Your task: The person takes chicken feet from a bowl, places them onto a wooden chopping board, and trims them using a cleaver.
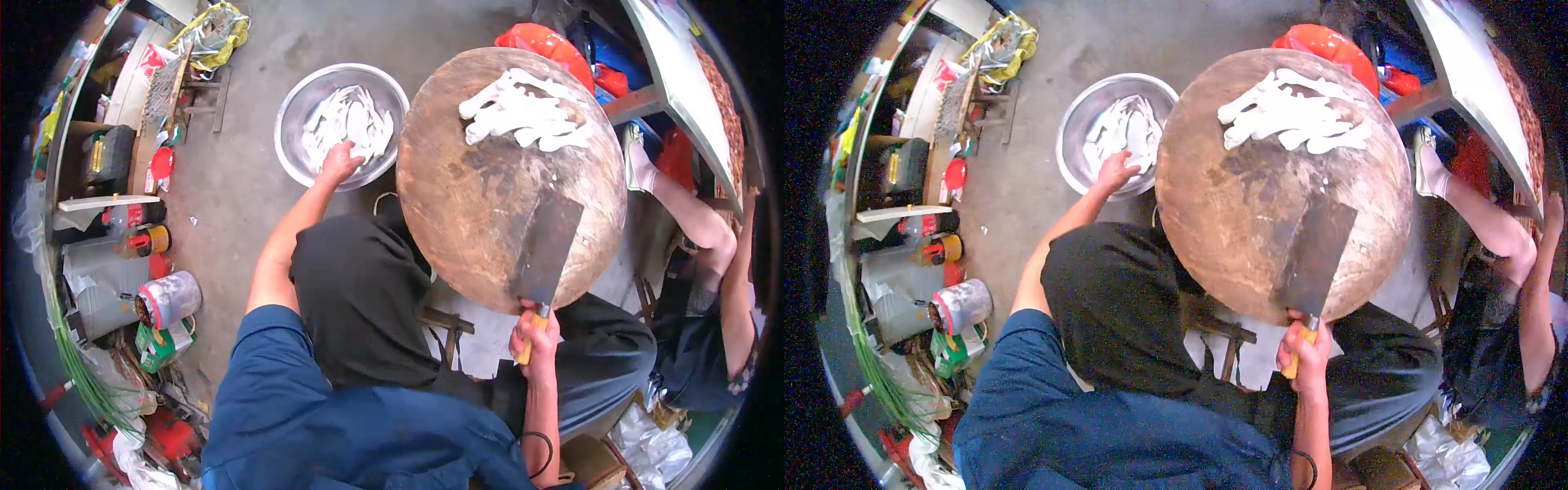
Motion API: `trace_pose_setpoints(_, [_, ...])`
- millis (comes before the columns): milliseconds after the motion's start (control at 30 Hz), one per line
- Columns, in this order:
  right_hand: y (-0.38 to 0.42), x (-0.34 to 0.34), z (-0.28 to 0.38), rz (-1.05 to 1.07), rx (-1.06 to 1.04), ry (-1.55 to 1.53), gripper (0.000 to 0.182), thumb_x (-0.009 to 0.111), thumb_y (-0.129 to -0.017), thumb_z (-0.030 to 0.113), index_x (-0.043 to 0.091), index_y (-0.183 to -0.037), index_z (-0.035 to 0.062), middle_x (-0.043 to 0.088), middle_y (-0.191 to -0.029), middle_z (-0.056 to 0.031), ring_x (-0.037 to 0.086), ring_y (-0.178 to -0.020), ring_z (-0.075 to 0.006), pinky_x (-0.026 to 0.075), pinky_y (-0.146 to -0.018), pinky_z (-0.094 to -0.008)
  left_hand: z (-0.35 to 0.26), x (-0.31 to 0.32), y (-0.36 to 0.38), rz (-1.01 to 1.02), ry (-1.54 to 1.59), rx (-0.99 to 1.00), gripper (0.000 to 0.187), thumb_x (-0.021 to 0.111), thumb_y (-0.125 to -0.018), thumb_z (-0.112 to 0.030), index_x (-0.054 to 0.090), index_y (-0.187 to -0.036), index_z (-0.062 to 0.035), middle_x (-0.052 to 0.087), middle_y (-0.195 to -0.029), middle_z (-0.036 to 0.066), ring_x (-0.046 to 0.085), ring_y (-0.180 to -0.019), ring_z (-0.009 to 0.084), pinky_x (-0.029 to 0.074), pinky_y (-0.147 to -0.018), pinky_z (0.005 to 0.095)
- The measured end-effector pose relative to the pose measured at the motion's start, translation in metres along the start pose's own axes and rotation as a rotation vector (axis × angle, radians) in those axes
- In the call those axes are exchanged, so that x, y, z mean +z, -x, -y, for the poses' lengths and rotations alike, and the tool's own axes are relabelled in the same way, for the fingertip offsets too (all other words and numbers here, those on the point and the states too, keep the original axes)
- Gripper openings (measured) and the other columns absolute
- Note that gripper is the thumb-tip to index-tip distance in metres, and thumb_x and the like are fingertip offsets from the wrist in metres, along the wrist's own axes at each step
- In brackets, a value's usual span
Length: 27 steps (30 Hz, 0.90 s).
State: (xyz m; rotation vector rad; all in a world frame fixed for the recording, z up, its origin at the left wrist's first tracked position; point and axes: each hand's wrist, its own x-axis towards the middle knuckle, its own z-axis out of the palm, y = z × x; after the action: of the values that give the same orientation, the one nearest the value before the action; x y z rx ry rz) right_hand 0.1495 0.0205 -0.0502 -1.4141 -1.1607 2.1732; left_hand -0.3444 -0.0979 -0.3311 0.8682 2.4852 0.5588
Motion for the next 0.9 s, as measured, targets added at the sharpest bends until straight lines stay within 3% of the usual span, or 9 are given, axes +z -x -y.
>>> trace_pose_setpoints(100, [-0.001,0.001,-0.002,-0.037,0.045,-0.049,0.042,0.062,-0.078,0.009,0.051,-0.117,-0.0024,0.050,-0.067,-0.0041,0.046,-0.040,-0.0138,0.039,-0.035,-0.0288,-0.018,0.015,-0.017,-0.022,0.031,-0.080,0.092,0.081,-0.068,-0.051,0.044,-0.143,-0.0128,0.052,-0.132,0.022,0.052,-0.123,0.0384,0.045,-0.099,0.0495])
trace_pose_setpoints(333, [-0.005,0.004,0.001,-0.064,0.108,-0.090,0.040,0.061,-0.078,0.008,0.052,-0.116,-0.0027,0.049,-0.063,-0.0051,0.044,-0.037,-0.0147,0.037,-0.033,-0.0295,-0.043,0.052,-0.063,-0.081,-0.075,-0.125,0.104,0.084,-0.066,-0.041,0.028,-0.149,-0.0135,0.046,-0.133,0.022,0.051,-0.119,0.0416,0.046,-0.095,0.0521])
trace_pose_setpoints(433, [-0.008,0.004,0.001,-0.081,0.136,-0.132,0.041,0.062,-0.078,0.008,0.052,-0.116,-0.0028,0.047,-0.060,-0.0047,0.041,-0.035,-0.0148,0.035,-0.032,-0.0299,-0.057,0.052,-0.067,-0.109,-0.046,-0.220,0.095,0.078,-0.070,-0.019,0.025,-0.148,-0.0069,0.046,-0.132,0.025,0.053,-0.116,0.0421,0.048,-0.091,0.0520])
trace_pose_setpoints(567, [-0.014,0.007,0.001,-0.066,0.141,-0.190,0.040,0.062,-0.078,0.007,0.053,-0.116,-0.0026,0.046,-0.059,-0.0044,0.041,-0.035,-0.0151,0.034,-0.031,-0.0299,-0.033,0.075,-0.075,-0.103,0.019,-0.275,0.089,0.074,-0.070,-0.016,0.027,-0.144,-0.0042,0.057,-0.119,0.026,0.060,-0.107,0.0432,0.050,-0.088,0.0508])
trace_pose_setpoints(667, [-0.016,0.010,0.002,-0.051,0.125,-0.207,0.041,0.062,-0.078,0.007,0.053,-0.116,-0.0026,0.045,-0.059,-0.0042,0.042,-0.035,-0.0153,0.034,-0.031,-0.0301,-0.028,0.052,-0.064,-0.078,-0.005,-0.274,0.069,0.073,-0.070,-0.016,0.045,-0.132,-0.0022,0.066,-0.102,0.026,0.066,-0.096,0.0427,0.052,-0.085,0.0496])
trace_pose_setpoints(733, [-0.016,0.008,0.000,-0.053,0.128,-0.212,0.041,0.062,-0.078,0.007,0.053,-0.116,-0.0026,0.045,-0.058,-0.0041,0.042,-0.035,-0.0154,0.035,-0.031,-0.0303,-0.017,0.038,-0.059,-0.169,0.271,-0.133,0.045,0.068,-0.071,-0.013,0.061,-0.114,-0.0028,0.069,-0.092,0.025,0.067,-0.090,0.0430,0.052,-0.081,0.0512])
trace_pose_setpoints(767, [-0.016,0.007,-0.001,-0.056,0.126,-0.212,0.041,0.062,-0.078,0.007,0.053,-0.116,-0.0026,0.044,-0.058,-0.0040,0.042,-0.035,-0.0155,0.035,-0.031,-0.0305,-0.009,0.038,-0.064,-0.226,0.337,-0.185,0.032,0.066,-0.071,-0.013,0.069,-0.102,-0.0041,0.072,-0.086,0.017,0.070,-0.081,0.0328,0.053,-0.076,0.0447])
trace_pose_setpoints(800, [-0.017,0.007,-0.001,-0.052,0.129,-0.216,0.041,0.062,-0.078,0.007,0.053,-0.116,-0.0026,0.044,-0.058,-0.0040,0.042,-0.035,-0.0155,0.035,-0.031,-0.0305,-0.006,0.027,-0.058,-0.227,0.331,-0.186,0.032,0.066,-0.071,-0.013,0.069,-0.102,-0.0041,0.072,-0.086,0.017,0.070,-0.081,0.0328,0.053,-0.076,0.0447])
trace_pose_setpoints(900, [-0.017,0.007,-0.001,-0.019,0.093,-0.223,0.041,0.063,-0.079,0.009,0.053,-0.116,-0.0034,0.045,-0.058,-0.0039,0.042,-0.035,-0.0152,0.036,-0.031,-0.0297,0.001,-0.009,-0.045,-0.139,0.785,-0.055,0.035,0.069,-0.070,-0.014,0.070,-0.104,-0.0037,0.070,-0.082,0.001,0.061,-0.073,0.0094,0.049,-0.068,0.0263])
